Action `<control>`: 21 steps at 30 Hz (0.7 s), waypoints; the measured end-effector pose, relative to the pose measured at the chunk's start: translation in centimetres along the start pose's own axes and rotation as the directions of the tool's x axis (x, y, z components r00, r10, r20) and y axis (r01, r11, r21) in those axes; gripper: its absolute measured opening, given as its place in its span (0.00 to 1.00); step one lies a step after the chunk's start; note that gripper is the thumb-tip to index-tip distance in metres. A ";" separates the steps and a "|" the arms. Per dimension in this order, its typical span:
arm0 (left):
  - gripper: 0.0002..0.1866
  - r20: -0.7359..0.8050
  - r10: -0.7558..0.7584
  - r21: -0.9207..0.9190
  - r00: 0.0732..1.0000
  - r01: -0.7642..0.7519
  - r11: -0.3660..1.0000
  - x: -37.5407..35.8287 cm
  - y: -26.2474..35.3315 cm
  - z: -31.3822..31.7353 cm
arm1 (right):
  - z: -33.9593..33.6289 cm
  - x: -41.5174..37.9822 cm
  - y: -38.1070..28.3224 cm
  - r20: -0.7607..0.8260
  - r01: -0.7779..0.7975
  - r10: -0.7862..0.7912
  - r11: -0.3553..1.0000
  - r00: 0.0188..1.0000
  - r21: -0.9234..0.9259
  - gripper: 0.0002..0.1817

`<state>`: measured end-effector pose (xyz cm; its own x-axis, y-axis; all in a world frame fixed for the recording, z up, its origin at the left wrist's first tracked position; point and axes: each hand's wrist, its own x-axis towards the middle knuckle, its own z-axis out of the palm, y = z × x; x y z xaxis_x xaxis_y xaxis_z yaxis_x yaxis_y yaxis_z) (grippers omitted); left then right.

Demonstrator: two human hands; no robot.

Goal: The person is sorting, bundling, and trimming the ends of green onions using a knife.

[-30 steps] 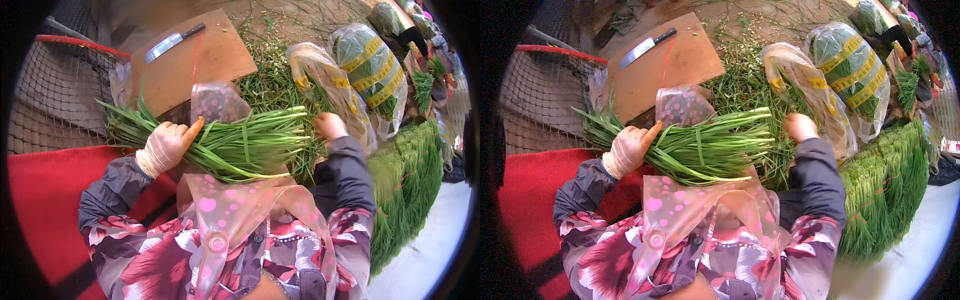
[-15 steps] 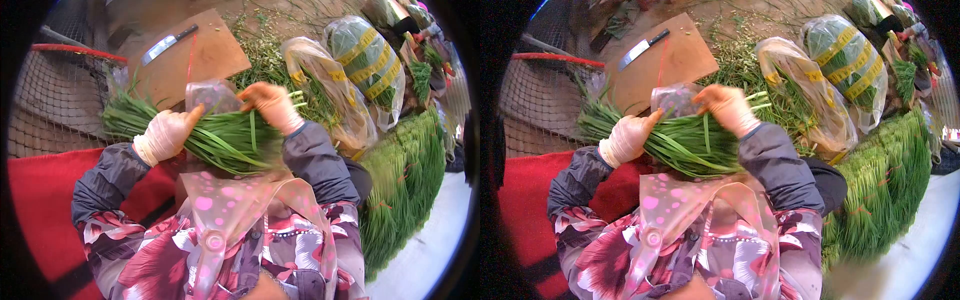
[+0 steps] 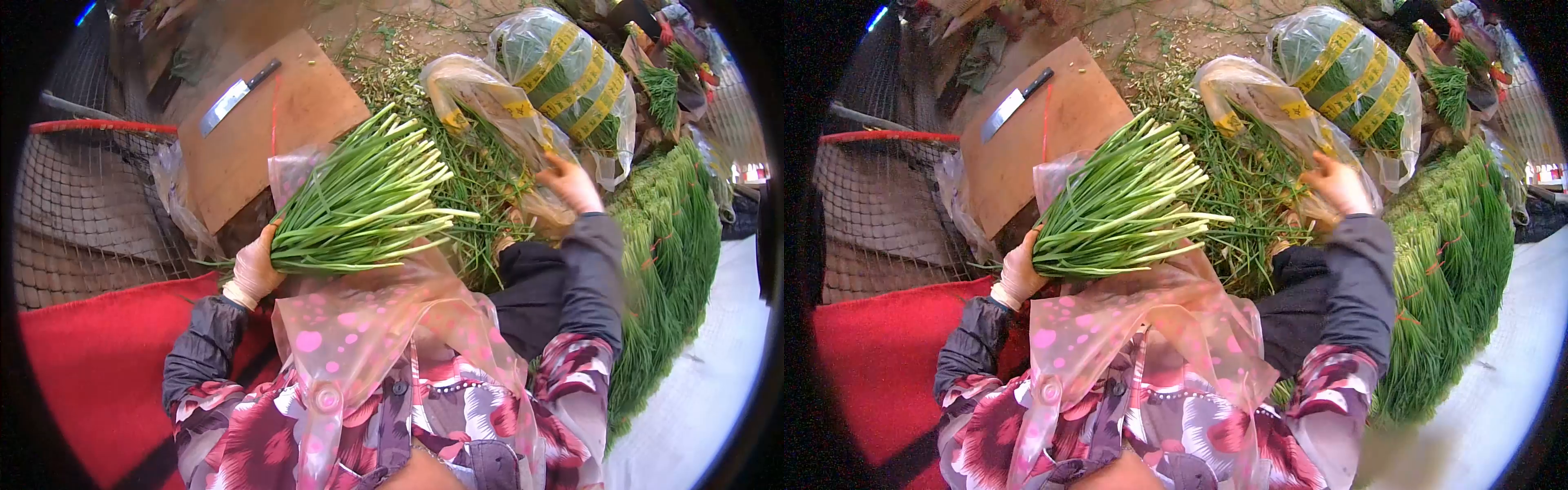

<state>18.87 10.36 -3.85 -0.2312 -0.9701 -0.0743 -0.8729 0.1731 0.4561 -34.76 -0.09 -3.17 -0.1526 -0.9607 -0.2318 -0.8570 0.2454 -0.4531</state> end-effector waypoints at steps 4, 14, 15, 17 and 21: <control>0.31 -0.031 0.023 0.035 0.999 -0.021 0.999 -0.1 0.5 0.1 | 1.0 -0.8 -10.3 0.037 0.237 -0.284 0.858 0.958 0.456 0.21; 0.31 -0.038 0.028 0.095 0.999 -0.024 0.995 0.2 1.8 -0.5 | 4.7 -6.4 -23.8 0.400 0.682 -0.589 0.717 0.702 -0.143 0.35; 0.31 -0.006 -0.010 0.126 1.000 0.011 0.992 0.1 2.3 -0.7 | 6.9 -7.4 -24.2 0.403 0.715 -0.604 0.662 0.687 -0.226 0.29; 0.31 0.018 -0.051 0.154 0.999 0.048 0.987 0.1 2.3 -0.9 | 11.0 -7.3 -22.8 0.210 0.731 -0.705 0.676 0.678 -0.091 0.21; 0.31 -0.024 0.013 0.132 1.000 -0.010 0.991 -0.5 1.5 -0.3 | 9.1 -6.3 -19.8 0.212 -0.126 -0.329 0.266 0.920 0.956 0.16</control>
<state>17.77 11.09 -2.86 -0.2320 -0.9716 -0.0469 -0.9196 0.2034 0.3361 -12.38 2.25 -0.59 0.2457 -0.9373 -0.2473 0.2616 0.3098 -0.9141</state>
